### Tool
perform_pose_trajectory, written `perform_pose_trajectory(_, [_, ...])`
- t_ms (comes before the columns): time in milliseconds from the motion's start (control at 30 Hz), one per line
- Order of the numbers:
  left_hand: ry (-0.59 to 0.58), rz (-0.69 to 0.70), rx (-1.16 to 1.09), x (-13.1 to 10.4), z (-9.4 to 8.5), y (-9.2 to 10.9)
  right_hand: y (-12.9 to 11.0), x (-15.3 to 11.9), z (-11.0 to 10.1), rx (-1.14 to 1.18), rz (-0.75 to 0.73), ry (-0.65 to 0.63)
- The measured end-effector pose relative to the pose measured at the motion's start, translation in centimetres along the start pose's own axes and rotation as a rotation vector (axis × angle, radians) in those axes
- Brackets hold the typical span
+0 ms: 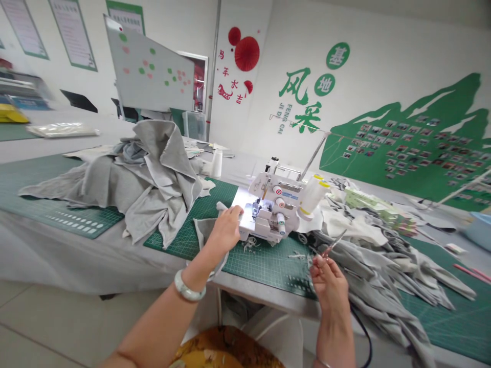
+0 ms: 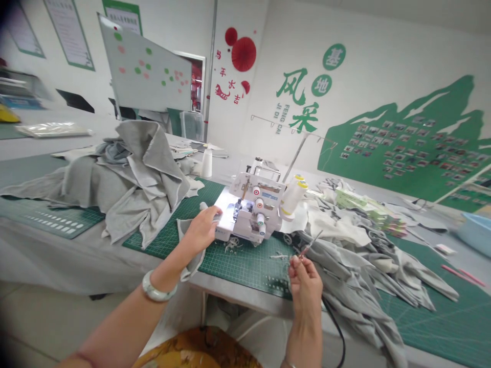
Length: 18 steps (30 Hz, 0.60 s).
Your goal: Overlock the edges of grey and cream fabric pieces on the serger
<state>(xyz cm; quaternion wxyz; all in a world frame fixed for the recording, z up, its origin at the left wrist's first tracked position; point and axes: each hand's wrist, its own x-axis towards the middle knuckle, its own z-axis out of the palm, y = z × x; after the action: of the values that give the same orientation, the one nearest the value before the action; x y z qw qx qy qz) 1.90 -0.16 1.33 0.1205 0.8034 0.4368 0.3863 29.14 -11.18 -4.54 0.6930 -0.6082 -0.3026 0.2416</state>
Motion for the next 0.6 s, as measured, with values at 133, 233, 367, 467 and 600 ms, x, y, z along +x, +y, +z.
perform_pose_trajectory(133, [0.037, -0.041, 0.025, -0.9, -0.6, -0.6, -0.2, -0.9, 2.0, 0.172, 0.01, -0.116])
perform_pose_trajectory(233, [0.058, -0.076, -0.022, -1.6, -1.2, -1.1, -0.6, -1.2, 3.2, 0.21, 0.025, -0.195])
perform_pose_trajectory(367, [0.048, -0.16, -0.179, -2.2, -1.5, -2.0, -1.2, -1.9, 4.4, 0.139, 0.022, -0.275])
perform_pose_trajectory(467, [0.06, -0.252, -0.332, -2.5, -1.4, -2.6, -1.6, -2.7, 5.2, -0.013, -0.028, -0.399])
perform_pose_trajectory(600, [0.044, -0.365, -0.591, -2.5, -1.3, -3.1, -1.3, -3.5, 6.2, -0.165, -0.087, -0.575])
